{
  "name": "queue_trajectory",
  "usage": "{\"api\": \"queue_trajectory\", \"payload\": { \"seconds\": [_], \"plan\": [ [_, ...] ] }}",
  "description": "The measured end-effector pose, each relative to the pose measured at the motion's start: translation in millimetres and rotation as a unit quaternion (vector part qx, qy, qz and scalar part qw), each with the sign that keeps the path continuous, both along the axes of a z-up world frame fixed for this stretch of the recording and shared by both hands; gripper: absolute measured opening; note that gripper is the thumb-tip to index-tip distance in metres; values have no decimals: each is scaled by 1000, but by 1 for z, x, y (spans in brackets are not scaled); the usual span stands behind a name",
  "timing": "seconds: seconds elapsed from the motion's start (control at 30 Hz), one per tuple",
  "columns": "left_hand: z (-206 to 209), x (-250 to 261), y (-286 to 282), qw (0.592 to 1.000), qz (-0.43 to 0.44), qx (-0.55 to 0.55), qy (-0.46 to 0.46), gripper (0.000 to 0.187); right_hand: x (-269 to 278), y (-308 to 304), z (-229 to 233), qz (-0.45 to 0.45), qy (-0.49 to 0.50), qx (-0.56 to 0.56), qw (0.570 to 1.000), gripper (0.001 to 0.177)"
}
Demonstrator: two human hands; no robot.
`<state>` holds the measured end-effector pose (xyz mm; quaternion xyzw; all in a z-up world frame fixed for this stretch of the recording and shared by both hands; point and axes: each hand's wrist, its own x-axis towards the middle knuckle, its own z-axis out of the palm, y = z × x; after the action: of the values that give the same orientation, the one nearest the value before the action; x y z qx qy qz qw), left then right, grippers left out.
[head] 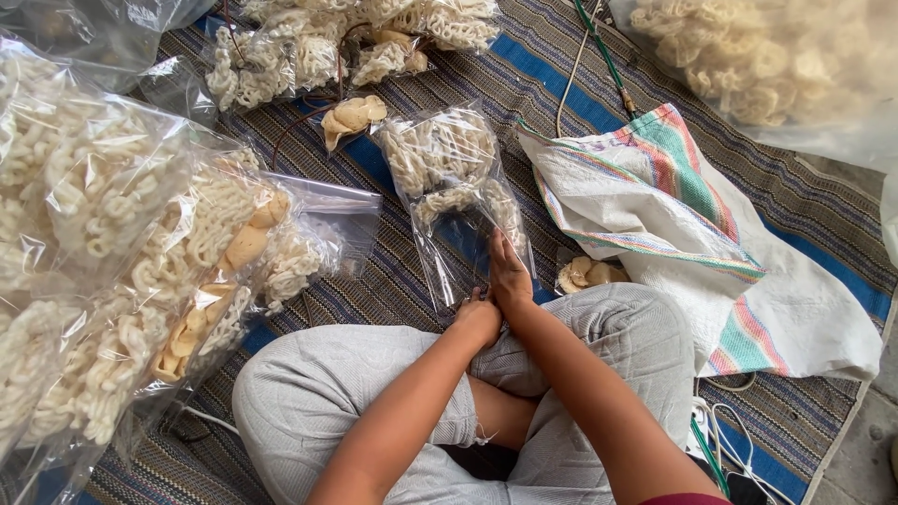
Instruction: The person packages fried snacks by picking them up from a pile and placing them into clear plastic bags by hand.
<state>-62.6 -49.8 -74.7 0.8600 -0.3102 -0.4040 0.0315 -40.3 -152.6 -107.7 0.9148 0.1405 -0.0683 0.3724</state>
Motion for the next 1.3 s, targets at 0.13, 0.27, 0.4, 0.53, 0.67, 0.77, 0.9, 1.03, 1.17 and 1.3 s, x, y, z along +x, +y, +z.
{"api": "queue_trajectory", "payload": {
  "seconds": [0.13, 0.27, 0.4, 0.53, 0.67, 0.77, 0.9, 1.03, 1.17, 1.3],
  "plan": [
    [14, 0, -1, 1000, 5, 3, 0, 49, -10, 7, 48, 37, -46, 44, 997, 51],
    [13, -4, -1, 1000, 5, 10, -3, 49, -4, 2, 18, 46, -112, 113, 986, 51],
    [12, -7, -3, 1000, 3, 19, -7, 49, 20, -8, -40, 59, -218, 160, 961, 51],
    [7, -9, -4, 1000, 1, 26, -10, 49, 3, 0, 2, 56, -199, 124, 971, 49],
    [-1, -11, -5, 999, -2, 36, -14, 49, 0, 2, 10, 114, -139, 140, 974, 48],
    [-9, -12, -5, 999, -1, 43, -15, 50, -5, 2, -16, 151, -88, 223, 959, 52],
    [4, -15, 2, 999, -40, 26, -22, 37, -10, 1, -28, 133, 8, 423, 897, 54],
    [95, -7, 12, 995, -95, -8, -17, 24, -14, -24, -29, -37, 215, 464, 858, 68],
    [246, 26, 54, 933, -25, -235, 273, 49, -28, 22, 114, -229, 353, 280, 863, 49],
    [229, 90, 81, 843, 222, -433, 228, 38, -118, 5, 130, 1, 187, 574, 797, 25]
  ]
}}
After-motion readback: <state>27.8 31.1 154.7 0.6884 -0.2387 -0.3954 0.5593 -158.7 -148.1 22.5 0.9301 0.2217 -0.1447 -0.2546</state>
